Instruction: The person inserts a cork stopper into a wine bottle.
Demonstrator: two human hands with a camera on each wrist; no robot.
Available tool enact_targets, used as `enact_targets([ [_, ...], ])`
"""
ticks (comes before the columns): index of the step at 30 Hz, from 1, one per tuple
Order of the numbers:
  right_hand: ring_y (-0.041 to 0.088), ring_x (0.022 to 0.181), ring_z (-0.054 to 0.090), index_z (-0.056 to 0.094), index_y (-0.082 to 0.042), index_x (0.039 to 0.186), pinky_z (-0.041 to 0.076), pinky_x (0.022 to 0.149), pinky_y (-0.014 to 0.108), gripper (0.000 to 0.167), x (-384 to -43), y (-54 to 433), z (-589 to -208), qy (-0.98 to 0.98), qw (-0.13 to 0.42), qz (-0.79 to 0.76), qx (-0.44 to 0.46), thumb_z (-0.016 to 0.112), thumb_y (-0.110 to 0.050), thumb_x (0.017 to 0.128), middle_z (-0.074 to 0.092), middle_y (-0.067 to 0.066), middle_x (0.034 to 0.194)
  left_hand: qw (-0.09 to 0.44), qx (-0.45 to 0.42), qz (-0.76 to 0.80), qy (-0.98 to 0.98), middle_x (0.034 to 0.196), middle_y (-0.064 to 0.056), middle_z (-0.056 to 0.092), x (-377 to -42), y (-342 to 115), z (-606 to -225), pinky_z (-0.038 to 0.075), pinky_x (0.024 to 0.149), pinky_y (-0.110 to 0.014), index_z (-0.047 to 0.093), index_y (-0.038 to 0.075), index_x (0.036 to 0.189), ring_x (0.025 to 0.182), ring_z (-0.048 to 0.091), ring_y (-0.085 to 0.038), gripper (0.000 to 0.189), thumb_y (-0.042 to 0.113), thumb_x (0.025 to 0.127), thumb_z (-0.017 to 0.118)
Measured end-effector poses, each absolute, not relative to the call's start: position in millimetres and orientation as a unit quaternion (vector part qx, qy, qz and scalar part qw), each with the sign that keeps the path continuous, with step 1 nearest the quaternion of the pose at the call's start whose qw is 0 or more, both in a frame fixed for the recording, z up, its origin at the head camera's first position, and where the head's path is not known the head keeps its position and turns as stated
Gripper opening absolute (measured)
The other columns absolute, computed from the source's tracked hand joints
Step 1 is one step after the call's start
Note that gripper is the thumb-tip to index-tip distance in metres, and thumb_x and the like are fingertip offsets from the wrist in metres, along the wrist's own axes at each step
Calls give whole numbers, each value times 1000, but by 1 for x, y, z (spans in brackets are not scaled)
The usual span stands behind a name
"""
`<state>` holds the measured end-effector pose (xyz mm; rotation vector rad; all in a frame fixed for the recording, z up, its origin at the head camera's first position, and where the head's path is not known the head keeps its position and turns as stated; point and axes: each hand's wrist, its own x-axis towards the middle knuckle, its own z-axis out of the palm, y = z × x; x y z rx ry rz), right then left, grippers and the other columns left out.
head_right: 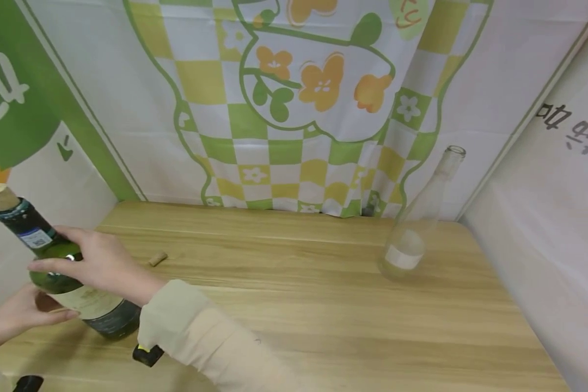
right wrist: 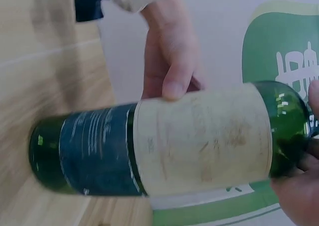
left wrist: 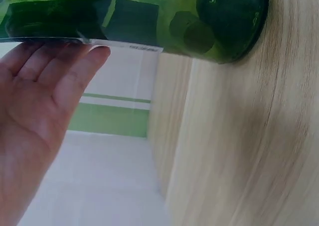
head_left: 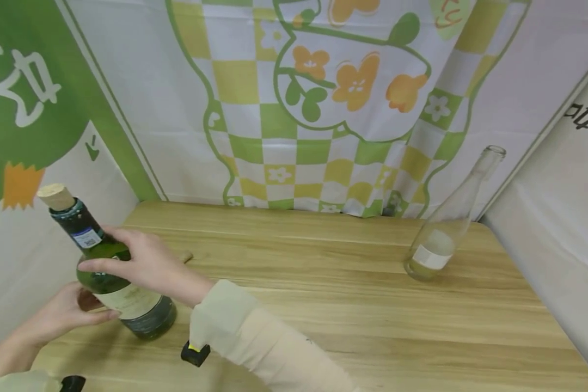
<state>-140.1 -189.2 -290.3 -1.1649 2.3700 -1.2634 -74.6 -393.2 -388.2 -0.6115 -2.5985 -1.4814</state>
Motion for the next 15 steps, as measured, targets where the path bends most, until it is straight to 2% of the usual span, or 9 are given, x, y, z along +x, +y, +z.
enact_targets([
  [2, -9, 120, 34, 33, -32, 140, 32, 94, 10, 64, -142, -184, -293, 806, 107, -423, -400, 62, -43, 84, 38, -21, 135, 39, -182, -472, -861, 108, 25, 55, -75, -395, -388, 44, 75, -6, 45, 37, 118, 95, 54, 7, 75, -18, 71, 63],
  [4, -7, 121, 33, 33, -31, 140, 33, 95, 12, 64, -144, -177, -296, 807, 107, -420, -402, 62, -43, 84, 37, -20, 137, 29, -161, -452, -877, 108, 27, 53, -75, -396, -386, 44, 74, -6, 46, 27, 121, 94, 53, 9, 66, -14, 73, 64],
  [5, -6, 123, 32, 33, -29, 140, 33, 96, 13, 64, -145, -173, -298, 806, 108, -420, -403, 62, -42, 84, 36, -19, 137, 18, -148, -437, -887, 110, 20, 56, -74, -396, -384, 45, 73, -7, 45, 19, 125, 93, 52, 10, 61, -11, 75, 65],
  [6, -5, 123, 32, 33, -28, 140, 32, 97, 14, 64, -146, -170, -301, 804, 107, -421, -406, 62, -42, 84, 37, -17, 138, 5, -130, -417, -900, 112, 12, 58, -73, -396, -382, 46, 72, -9, 44, 10, 127, 94, 55, 4, 57, -6, 77, 65],
  [9, -2, 126, 32, 34, -25, 141, 31, 100, 17, 64, -150, -161, -309, 801, 109, -419, -414, 61, -42, 85, 37, -14, 139, -43, -79, -341, -936, 114, -19, 59, -67, -390, -375, 54, 74, -31, 40, -18, 122, 96, 61, -22, 54, 8, 82, 66],
  [10, -1, 126, 32, 34, -23, 141, 31, 101, 17, 64, -151, -158, -312, 798, 110, -419, -419, 61, -41, 85, 37, -13, 140, -69, -65, -312, -945, 114, -30, 55, -65, -387, -372, 53, 74, -38, 39, -22, 120, 96, 60, -32, 57, 14, 84, 65],
  [11, 0, 126, 32, 34, -21, 141, 30, 101, 17, 65, -152, -154, -315, 797, 110, -417, -422, 60, -42, 85, 37, -11, 140, -92, -54, -281, -954, 111, -39, 51, -62, -383, -369, 52, 73, -45, 41, -23, 118, 95, 59, -40, 59, 19, 85, 64],
  [12, 1, 126, 33, 33, -20, 141, 31, 100, 16, 65, -153, -151, -318, 796, 110, -414, -427, 60, -41, 86, 37, -10, 140, -116, -44, -260, -958, 109, -38, 52, -59, -377, -367, 51, 73, -50, 42, -23, 116, 93, 55, -48, 60, 23, 85, 64],
  [15, 4, 122, 40, 33, -14, 141, 32, 98, 14, 66, -156, -139, -325, 799, 104, -394, -442, 59, -41, 87, 38, -6, 141, -176, -33, -217, -960, 102, -34, 57, -52, -360, -363, 50, 71, -52, 47, -22, 112, 88, 59, -43, 62, 31, 85, 62],
])
